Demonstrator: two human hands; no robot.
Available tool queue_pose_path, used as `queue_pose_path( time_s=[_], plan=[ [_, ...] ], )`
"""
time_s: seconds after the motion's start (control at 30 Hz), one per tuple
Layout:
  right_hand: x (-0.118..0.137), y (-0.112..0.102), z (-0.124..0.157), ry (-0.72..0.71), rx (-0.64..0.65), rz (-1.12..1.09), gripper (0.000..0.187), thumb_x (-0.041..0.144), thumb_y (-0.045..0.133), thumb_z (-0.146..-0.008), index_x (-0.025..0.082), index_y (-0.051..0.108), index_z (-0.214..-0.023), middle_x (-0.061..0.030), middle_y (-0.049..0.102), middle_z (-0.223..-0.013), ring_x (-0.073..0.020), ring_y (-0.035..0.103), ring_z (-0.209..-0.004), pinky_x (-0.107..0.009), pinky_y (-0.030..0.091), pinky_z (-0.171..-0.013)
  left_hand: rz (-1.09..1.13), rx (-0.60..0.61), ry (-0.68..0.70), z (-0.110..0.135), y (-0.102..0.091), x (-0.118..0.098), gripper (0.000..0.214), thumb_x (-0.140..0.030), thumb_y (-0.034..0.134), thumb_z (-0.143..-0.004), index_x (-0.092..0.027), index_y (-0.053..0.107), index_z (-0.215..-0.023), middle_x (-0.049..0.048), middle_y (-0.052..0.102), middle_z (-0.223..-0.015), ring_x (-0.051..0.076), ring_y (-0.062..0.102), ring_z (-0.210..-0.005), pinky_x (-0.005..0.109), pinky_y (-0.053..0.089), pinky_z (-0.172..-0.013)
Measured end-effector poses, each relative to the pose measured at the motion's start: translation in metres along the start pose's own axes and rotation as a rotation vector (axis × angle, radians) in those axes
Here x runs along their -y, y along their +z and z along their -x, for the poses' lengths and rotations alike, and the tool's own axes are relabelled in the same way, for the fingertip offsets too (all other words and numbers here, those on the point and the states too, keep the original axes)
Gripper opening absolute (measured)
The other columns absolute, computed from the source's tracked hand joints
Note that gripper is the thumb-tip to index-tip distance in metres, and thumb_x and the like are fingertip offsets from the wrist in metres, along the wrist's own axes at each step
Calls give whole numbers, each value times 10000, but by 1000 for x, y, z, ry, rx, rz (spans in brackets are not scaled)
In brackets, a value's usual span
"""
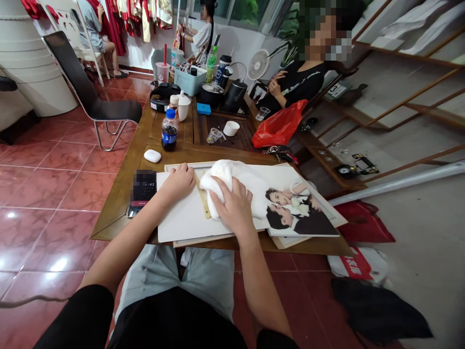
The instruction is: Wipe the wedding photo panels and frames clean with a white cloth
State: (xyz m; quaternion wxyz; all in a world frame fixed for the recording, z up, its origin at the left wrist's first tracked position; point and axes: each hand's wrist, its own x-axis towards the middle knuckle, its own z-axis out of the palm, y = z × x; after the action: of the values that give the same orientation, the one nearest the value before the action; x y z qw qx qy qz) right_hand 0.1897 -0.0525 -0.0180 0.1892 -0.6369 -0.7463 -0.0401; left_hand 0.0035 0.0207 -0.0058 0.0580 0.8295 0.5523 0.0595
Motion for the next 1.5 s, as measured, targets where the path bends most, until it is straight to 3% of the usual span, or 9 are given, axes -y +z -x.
queue_pose_path(
  time_s=[0.2, 0.6, 0.73, 0.93, 1.07, 1.5],
  plan=[
    [13, -2, -7, -82, 94, -65, 503, 510, 418, -1044, 360, 523, -1512, -143, 520, -1427, -326, 474, -1327, -534, 373, -1092, -12, 47, 28, 1, -3, 2, 341, -242, 410, -1036, -62, 595, -1260, 246, 599, -1296, 368, 559, -1236, 502, 453, -1008],
    [-12, -5, -22, 181, 66, 81, 514, 512, 404, -1032, 344, 536, -1500, -159, 536, -1389, -370, 513, -1228, -574, 442, -983, -30, -7, 9, -1, 3, 2, 387, -218, 307, -1065, -56, 609, -1246, 231, 611, -1268, 351, 581, -1222, 494, 447, -1018],
    [-10, -4, -25, 147, 70, 6, 528, 533, 359, -1041, 360, 507, -1517, -147, 534, -1395, -366, 500, -1250, -586, 431, -1006, -20, -14, 10, -2, 3, 2, 380, -216, 316, -1063, -57, 609, -1246, 230, 614, -1271, 345, 579, -1228, 487, 442, -1027],
    [18, -1, -28, 30, 105, -57, 522, 534, 353, -1050, 385, 490, -1531, -139, 524, -1430, -352, 468, -1322, -585, 405, -1069, -10, -1, 20, -1, 3, 2, 352, -226, 353, -1047, -79, 612, -1235, 221, 621, -1261, 346, 571, -1228, 489, 449, -1014],
    [25, -4, -29, 25, 136, -62, 528, 541, 383, -1047, 394, 471, -1547, -144, 516, -1447, -353, 474, -1333, -586, 399, -1084, -3, 0, 21, 0, 2, 2, 349, -237, 364, -1045, -89, 616, -1236, 213, 625, -1250, 339, 574, -1209, 487, 451, -1009],
    [-8, -3, -42, 109, 127, 15, 561, 574, 378, -1035, 385, 451, -1558, -162, 504, -1449, -378, 487, -1304, -601, 418, -1040, -55, -34, 36, -1, 6, 4, 392, -219, 315, -1060, -51, 612, -1252, 218, 623, -1243, 353, 579, -1211, 495, 458, -1016]
  ],
)
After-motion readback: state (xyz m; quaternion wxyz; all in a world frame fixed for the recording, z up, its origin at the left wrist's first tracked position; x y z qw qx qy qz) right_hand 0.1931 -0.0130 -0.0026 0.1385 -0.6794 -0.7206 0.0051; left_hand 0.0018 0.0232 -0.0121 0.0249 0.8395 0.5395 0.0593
